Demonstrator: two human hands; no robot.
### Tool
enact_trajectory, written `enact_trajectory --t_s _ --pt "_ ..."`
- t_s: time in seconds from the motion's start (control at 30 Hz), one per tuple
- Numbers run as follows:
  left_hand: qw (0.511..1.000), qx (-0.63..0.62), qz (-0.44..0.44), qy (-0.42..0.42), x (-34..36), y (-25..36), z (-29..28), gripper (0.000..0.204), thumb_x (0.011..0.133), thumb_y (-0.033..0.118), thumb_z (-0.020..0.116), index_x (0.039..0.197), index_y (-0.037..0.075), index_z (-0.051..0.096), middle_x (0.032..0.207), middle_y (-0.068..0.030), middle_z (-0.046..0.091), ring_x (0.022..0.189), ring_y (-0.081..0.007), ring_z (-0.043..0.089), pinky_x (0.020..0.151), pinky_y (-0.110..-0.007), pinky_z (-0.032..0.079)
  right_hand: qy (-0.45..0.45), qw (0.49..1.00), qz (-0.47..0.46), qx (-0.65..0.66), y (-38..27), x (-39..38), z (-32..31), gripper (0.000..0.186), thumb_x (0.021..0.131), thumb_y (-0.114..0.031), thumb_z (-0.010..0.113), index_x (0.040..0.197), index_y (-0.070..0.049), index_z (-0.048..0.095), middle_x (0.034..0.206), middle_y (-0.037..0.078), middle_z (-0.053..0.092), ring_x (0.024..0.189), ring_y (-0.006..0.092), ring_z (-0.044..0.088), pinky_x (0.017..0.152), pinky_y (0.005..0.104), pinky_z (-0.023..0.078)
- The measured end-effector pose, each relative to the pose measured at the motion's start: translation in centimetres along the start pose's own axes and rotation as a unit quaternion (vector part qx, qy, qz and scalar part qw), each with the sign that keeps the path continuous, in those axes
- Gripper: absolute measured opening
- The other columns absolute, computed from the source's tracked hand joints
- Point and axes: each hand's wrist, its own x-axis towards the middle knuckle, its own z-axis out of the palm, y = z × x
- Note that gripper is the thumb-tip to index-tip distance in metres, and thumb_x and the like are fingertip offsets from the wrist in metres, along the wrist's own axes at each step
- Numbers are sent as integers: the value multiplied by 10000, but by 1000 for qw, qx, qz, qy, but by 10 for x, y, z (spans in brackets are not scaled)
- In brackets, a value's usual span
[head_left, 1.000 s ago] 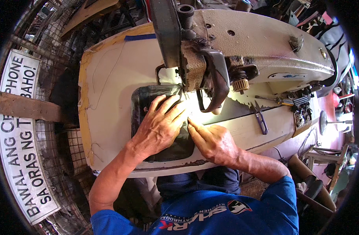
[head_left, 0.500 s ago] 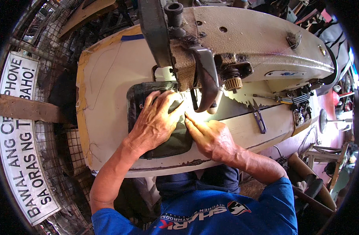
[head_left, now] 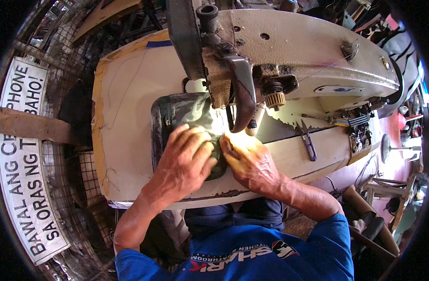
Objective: Sewing a small textile pouch using an industrial sewing machine.
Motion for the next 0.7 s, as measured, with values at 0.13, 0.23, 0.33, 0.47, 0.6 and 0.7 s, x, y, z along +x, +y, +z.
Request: enact_trajectory --t_s 0.13,0.23,0.33,0.47,0.6,0.7 --pt "1000 -13 8 -15 -5 11 1 447 836 268 721 1133 -48 615 1211 -207 571 1207 -350 525 1108 -484 351 33 997 9 74 -2 9 -3 397 799 -104 602 1157 67 596 1255 215 589 982 328 615 834 396 511" --pt "999 -29 0 -29 -8 6 1 590 814 329 746 1230 -49 566 1294 -217 536 1248 -366 496 1106 -484 357 -35 998 -32 -50 -3 14 -5 406 796 -140 596 1152 55 586 1291 235 561 1039 336 595 886 423 489" --pt "998 -48 -9 -46 -8 5 5 723 755 328 801 1305 -41 508 1347 -215 514 1283 -375 476 1108 -492 355 -22 997 -21 -76 -3 8 -1 383 801 -151 588 1133 39 593 1321 246 543 1091 339 580 901 447 481" --pt "999 -35 2 -27 -6 7 12 791 686 255 842 1329 -32 480 1358 -203 517 1291 -365 478 1106 -488 354 15 996 -28 -89 -1 5 -1 374 803 -149 584 1129 33 601 1329 257 540 1106 339 586 917 443 479" --pt "1000 -13 -3 -27 -6 9 14 777 658 229 835 1306 -38 498 1357 -205 519 1284 -361 484 1099 -485 358 -12 997 -22 -72 1 9 -4 380 801 -150 585 1131 38 604 1317 250 555 1056 319 612 898 425 492" --pt "999 -22 -4 -25 -4 5 13 765 662 226 837 1300 -37 506 1344 -205 527 1283 -362 484 1098 -484 361 -14 996 -30 -80 3 12 -4 346 821 -174 569 1114 9 592 1258 251 584 980 292 627 872 413 493"
